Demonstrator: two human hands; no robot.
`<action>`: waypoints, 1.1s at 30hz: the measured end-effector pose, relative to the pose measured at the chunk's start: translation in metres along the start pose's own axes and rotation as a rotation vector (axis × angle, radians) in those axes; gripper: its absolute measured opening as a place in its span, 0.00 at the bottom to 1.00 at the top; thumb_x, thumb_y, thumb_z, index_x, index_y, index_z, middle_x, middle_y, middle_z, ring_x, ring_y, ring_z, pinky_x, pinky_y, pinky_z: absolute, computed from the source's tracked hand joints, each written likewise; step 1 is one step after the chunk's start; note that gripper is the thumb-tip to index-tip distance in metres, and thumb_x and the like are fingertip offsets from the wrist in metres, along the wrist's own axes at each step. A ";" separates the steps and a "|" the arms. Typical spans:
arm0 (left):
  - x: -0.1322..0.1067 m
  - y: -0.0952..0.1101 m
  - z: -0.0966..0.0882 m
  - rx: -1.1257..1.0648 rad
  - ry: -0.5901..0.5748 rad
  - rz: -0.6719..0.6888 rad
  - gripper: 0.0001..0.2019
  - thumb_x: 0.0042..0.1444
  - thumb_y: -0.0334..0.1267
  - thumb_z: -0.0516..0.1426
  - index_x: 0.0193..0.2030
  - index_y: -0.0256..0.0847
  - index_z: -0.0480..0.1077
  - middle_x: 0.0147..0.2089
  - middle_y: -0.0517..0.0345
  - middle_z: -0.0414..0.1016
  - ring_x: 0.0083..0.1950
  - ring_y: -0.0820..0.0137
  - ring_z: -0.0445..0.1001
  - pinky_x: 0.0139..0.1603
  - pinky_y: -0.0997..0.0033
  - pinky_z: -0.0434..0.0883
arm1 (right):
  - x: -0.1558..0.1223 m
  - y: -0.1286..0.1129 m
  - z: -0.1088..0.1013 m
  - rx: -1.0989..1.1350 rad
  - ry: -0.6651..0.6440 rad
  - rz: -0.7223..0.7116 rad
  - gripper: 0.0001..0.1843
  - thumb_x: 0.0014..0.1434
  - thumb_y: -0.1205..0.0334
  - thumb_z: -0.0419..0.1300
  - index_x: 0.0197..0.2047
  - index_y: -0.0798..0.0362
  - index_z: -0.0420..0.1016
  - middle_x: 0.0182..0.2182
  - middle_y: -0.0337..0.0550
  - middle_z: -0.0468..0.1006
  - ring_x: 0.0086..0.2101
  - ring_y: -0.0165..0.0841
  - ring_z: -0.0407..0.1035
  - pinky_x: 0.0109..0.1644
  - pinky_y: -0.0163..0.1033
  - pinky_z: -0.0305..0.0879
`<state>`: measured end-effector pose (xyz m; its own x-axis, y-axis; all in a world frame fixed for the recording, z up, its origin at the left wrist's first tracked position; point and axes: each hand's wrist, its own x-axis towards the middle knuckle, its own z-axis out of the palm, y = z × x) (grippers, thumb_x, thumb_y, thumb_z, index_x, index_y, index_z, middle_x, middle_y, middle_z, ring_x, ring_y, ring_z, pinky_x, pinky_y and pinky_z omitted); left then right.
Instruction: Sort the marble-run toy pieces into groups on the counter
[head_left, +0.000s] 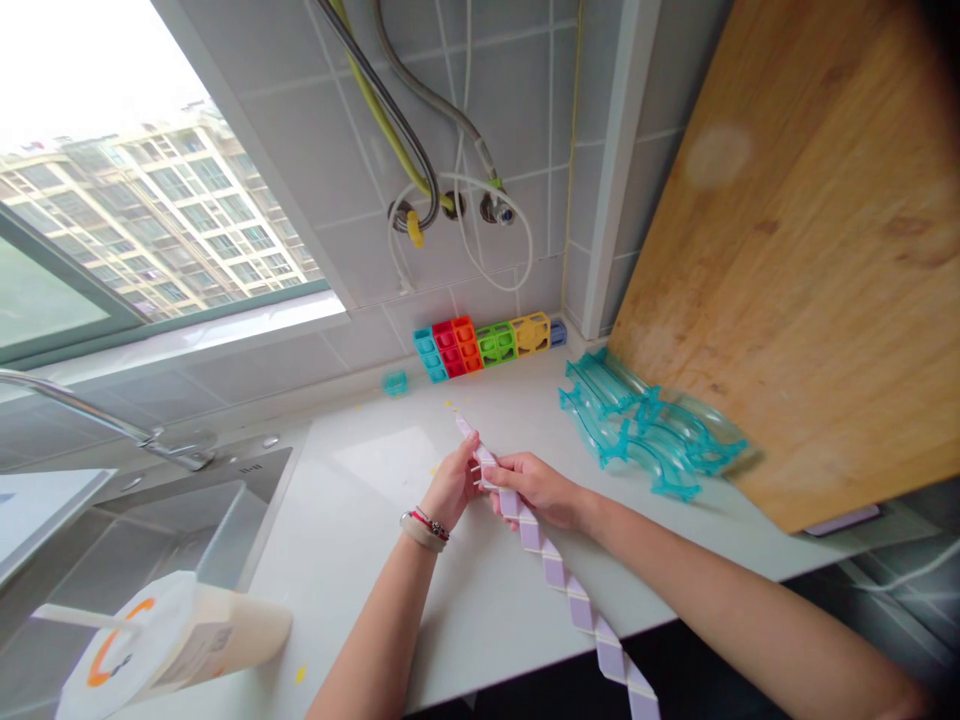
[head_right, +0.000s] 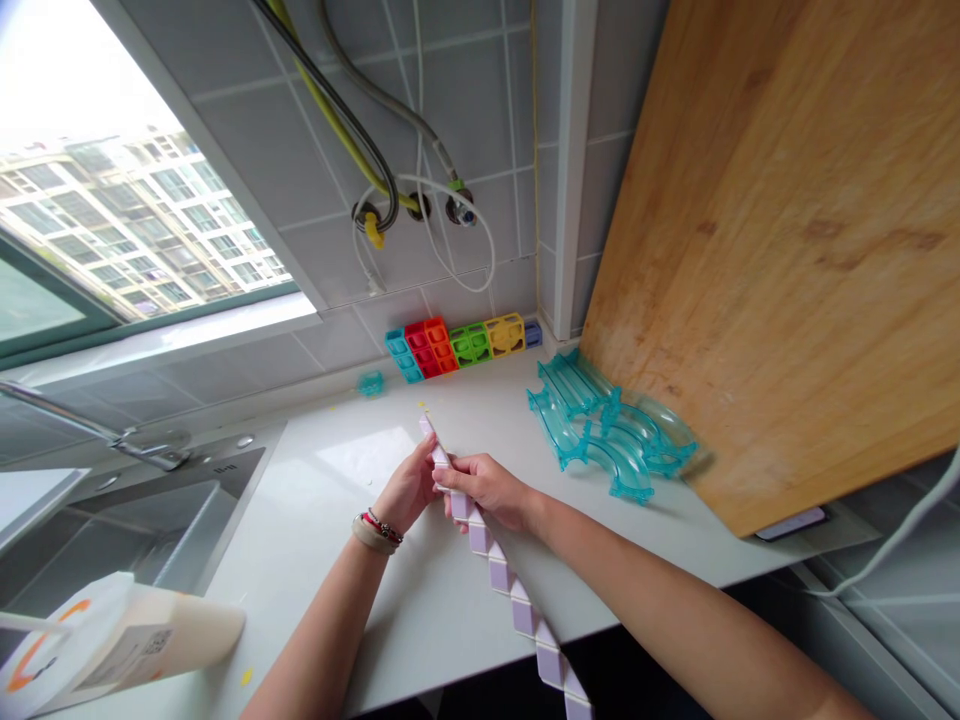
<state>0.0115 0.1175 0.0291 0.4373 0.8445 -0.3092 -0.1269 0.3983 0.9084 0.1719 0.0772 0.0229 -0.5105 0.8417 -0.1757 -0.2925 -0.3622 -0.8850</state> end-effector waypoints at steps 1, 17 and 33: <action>-0.001 0.001 0.001 0.008 -0.016 -0.009 0.28 0.55 0.67 0.58 0.27 0.40 0.70 0.20 0.61 0.68 0.23 0.70 0.72 0.24 0.73 0.64 | 0.000 0.000 0.000 0.004 0.002 -0.004 0.27 0.55 0.38 0.68 0.37 0.56 0.74 0.23 0.39 0.77 0.19 0.28 0.67 0.22 0.33 0.69; -0.008 0.008 0.000 -0.058 -0.175 -0.043 0.26 0.60 0.59 0.57 0.49 0.35 0.78 0.20 0.56 0.75 0.18 0.66 0.72 0.27 0.64 0.72 | -0.001 -0.001 -0.005 0.143 -0.088 0.031 0.22 0.60 0.45 0.64 0.42 0.58 0.77 0.30 0.46 0.81 0.26 0.31 0.70 0.26 0.33 0.64; -0.008 0.012 0.000 -0.089 -0.228 -0.084 0.23 0.61 0.55 0.58 0.49 0.36 0.78 0.17 0.62 0.68 0.22 0.62 0.76 0.34 0.63 0.71 | 0.002 0.003 -0.005 0.082 0.005 -0.004 0.24 0.60 0.43 0.63 0.43 0.59 0.78 0.25 0.44 0.79 0.22 0.29 0.68 0.24 0.32 0.66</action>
<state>0.0066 0.1151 0.0426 0.6380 0.7084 -0.3018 -0.1549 0.5020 0.8509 0.1740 0.0800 0.0180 -0.5048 0.8454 -0.1745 -0.3597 -0.3897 -0.8478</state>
